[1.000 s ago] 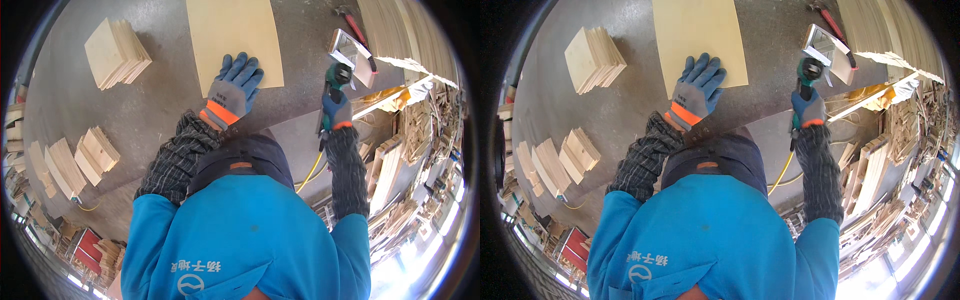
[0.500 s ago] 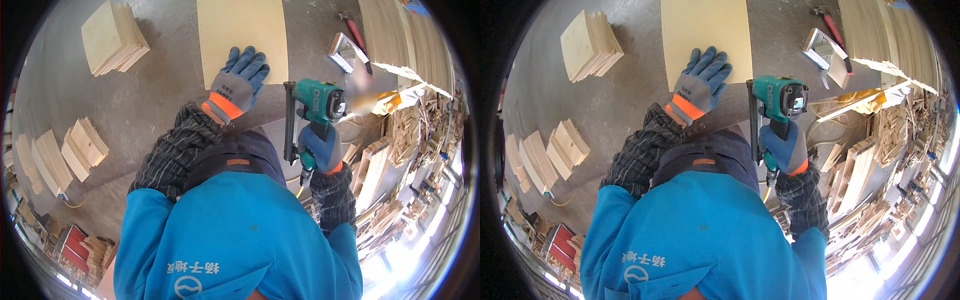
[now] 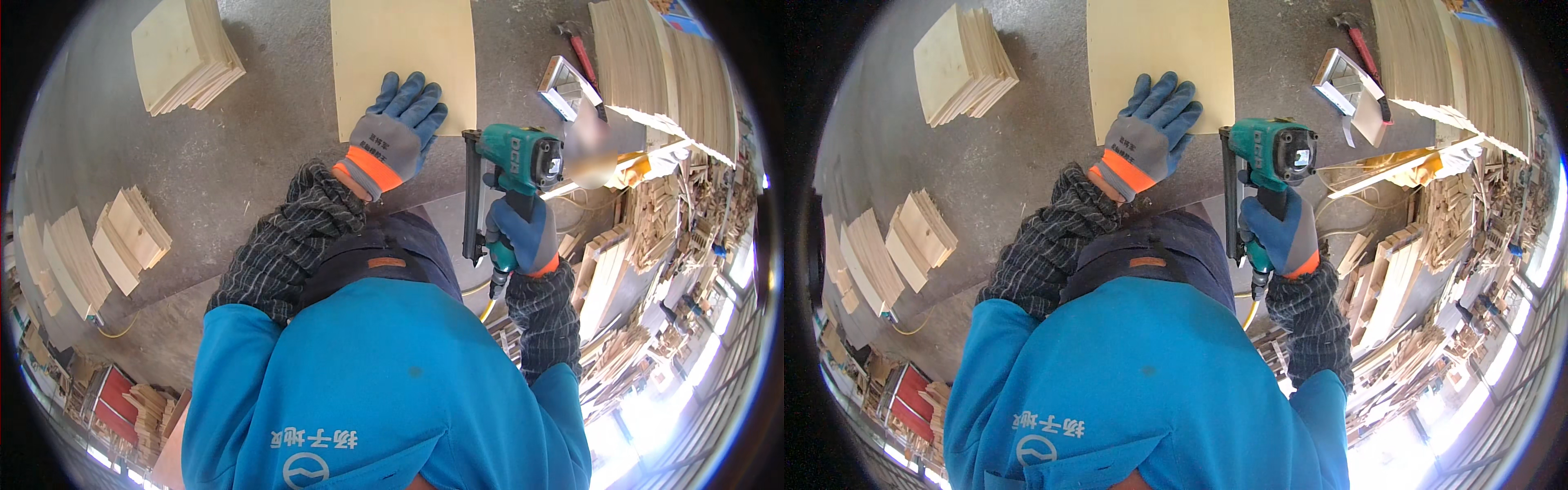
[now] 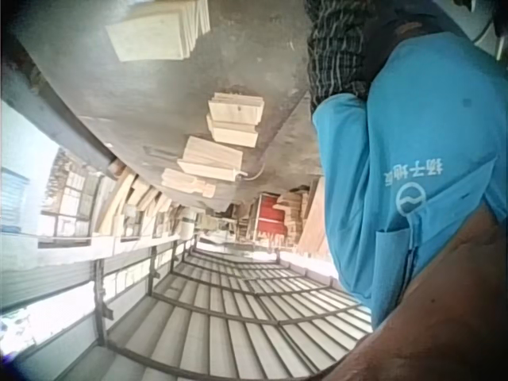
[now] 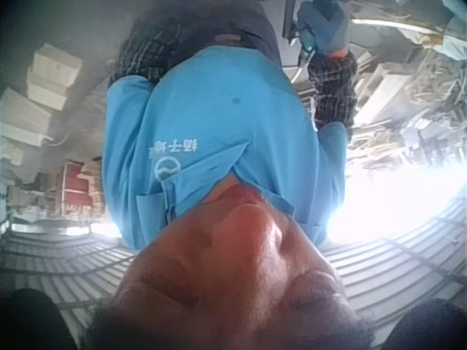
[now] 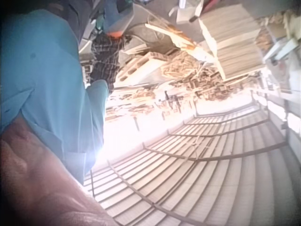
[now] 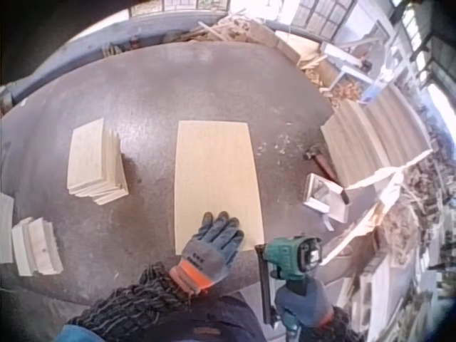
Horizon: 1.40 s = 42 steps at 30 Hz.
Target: Assembling and stacking wooden boxes using a pneumatic nail gun and a hammer in a woodworking shop.
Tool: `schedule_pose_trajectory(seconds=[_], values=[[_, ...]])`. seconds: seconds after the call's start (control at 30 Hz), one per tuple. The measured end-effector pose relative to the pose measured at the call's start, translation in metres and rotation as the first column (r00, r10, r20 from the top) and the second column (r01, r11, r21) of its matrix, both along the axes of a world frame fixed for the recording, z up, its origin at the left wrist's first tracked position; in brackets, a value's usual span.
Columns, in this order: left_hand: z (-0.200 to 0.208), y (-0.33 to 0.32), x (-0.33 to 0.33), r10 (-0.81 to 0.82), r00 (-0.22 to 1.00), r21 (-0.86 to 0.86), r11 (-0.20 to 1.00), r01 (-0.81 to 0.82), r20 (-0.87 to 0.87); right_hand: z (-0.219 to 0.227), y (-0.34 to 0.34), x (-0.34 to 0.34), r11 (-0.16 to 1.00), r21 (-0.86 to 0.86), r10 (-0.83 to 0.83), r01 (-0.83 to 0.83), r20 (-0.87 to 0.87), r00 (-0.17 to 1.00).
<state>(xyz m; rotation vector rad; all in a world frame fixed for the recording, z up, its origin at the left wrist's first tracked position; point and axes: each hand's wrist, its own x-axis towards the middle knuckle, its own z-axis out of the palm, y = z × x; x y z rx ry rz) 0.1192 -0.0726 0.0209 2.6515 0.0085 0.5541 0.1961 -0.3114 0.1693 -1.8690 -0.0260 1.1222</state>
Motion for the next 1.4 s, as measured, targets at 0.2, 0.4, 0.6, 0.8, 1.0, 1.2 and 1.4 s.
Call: schedule_pose_trajectory(seconds=[0.2, 0.4, 0.6, 0.8, 1.0, 1.2, 1.4], values=[[0.000, 0.000, 0.000, -0.003, 1.000, -0.004, 1.000, 0.003, 0.000, 0.000, 0.002, -0.001, 1.000, -0.011, -0.025, 0.025, 0.010, 1.000], [0.000, 0.001, 0.000, -0.005, 1.000, 0.003, 1.000, 0.005, 0.010, 0.001, 0.003, -0.003, 0.999, -0.027, -0.031, 0.032, 0.025, 0.999], [0.000, 0.001, 0.000, -0.005, 1.000, -0.002, 1.000, 0.005, -0.008, 0.004, -0.008, -0.015, 0.989, 0.098, -0.120, 0.108, 0.125, 0.985], [0.002, 0.006, -0.004, 0.000, 0.997, -0.039, 0.999, -0.002, -0.072, 0.020, -0.006, -0.017, 0.999, 0.032, -0.048, 0.044, 0.135, 0.990], [0.039, 0.043, -0.031, -0.003, 0.987, -0.104, 0.995, -0.014, -0.158, 0.021, 0.011, -0.031, 0.999, 0.022, -0.035, 0.032, 0.119, 0.992], [0.011, 0.060, -0.056, 0.105, 0.973, -0.052, 0.992, -0.118, -0.205, 0.014, 0.034, -0.036, 1.000, 0.024, -0.006, 0.005, 0.076, 0.997], [0.000, 0.059, -0.058, 0.122, 0.991, -0.142, 0.981, -0.129, -0.063, 0.008, 0.044, -0.038, 1.000, 0.015, -0.013, 0.012, 0.034, 0.999]])
